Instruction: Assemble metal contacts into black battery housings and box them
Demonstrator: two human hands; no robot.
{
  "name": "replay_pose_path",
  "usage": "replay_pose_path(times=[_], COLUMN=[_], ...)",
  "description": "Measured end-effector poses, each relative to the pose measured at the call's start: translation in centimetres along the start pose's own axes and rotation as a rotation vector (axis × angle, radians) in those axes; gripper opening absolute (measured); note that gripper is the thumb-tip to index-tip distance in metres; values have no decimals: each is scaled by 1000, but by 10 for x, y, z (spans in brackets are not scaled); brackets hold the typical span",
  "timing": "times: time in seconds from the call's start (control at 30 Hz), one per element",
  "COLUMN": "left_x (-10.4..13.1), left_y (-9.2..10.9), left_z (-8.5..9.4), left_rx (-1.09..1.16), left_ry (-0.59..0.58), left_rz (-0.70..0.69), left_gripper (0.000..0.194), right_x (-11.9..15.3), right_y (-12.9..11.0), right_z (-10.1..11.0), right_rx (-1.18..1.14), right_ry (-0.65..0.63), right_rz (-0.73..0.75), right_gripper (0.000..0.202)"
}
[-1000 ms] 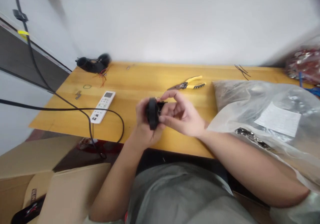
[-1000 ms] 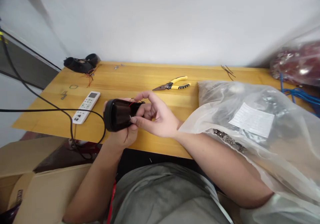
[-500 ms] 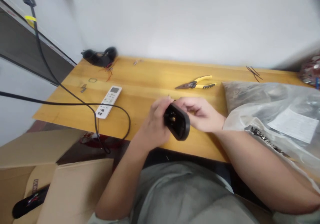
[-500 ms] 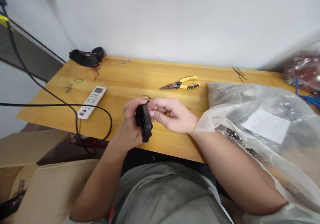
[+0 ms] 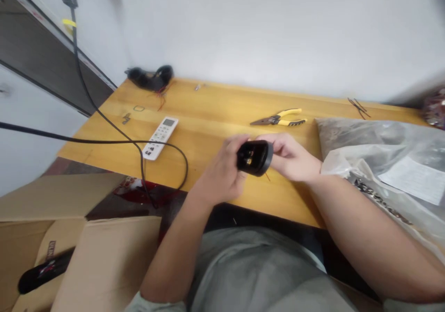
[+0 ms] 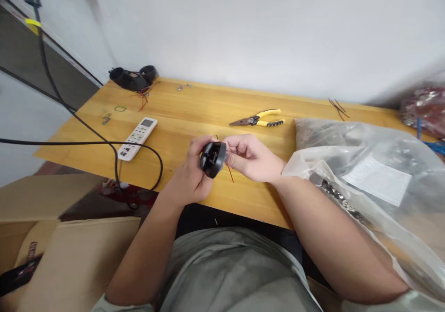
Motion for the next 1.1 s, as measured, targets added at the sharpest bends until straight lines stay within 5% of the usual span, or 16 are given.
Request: replay_pose_path(times=[0.17, 0.4, 0.63, 0.8, 1.1], left_x=[6, 7, -5, -7, -7], left_y=[-8, -23, -13, -9, -10], left_z=[1, -2, 8, 10, -4], left_rx=[217, 165, 379, 374, 425], left_ry=[-25, 29, -110, -2, -69], left_rz=[145, 185, 196, 217, 237], left_gripper=[68, 67, 64, 67, 51], right_x=[-6, 0, -1, -3, -2], right_y=[7, 5, 4, 10, 4], right_z=[-13, -19, -28, -30, -18], right_rx=[-92, -102, -202, -200, -143], right_ry=[79, 202, 156, 153, 73], right_rz=[15, -46, -107, -163, -111], right_gripper=[44, 24, 18, 19, 21])
Point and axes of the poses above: each hand's wrist, its own x-axis away from the middle knuckle, its own z-axis out of the back of the hand, y = z × x, the point moved 3 cm from there along -x, towards the middle knuckle, and after that the axes turned 10 degrees about z, right-handed, at the moved point
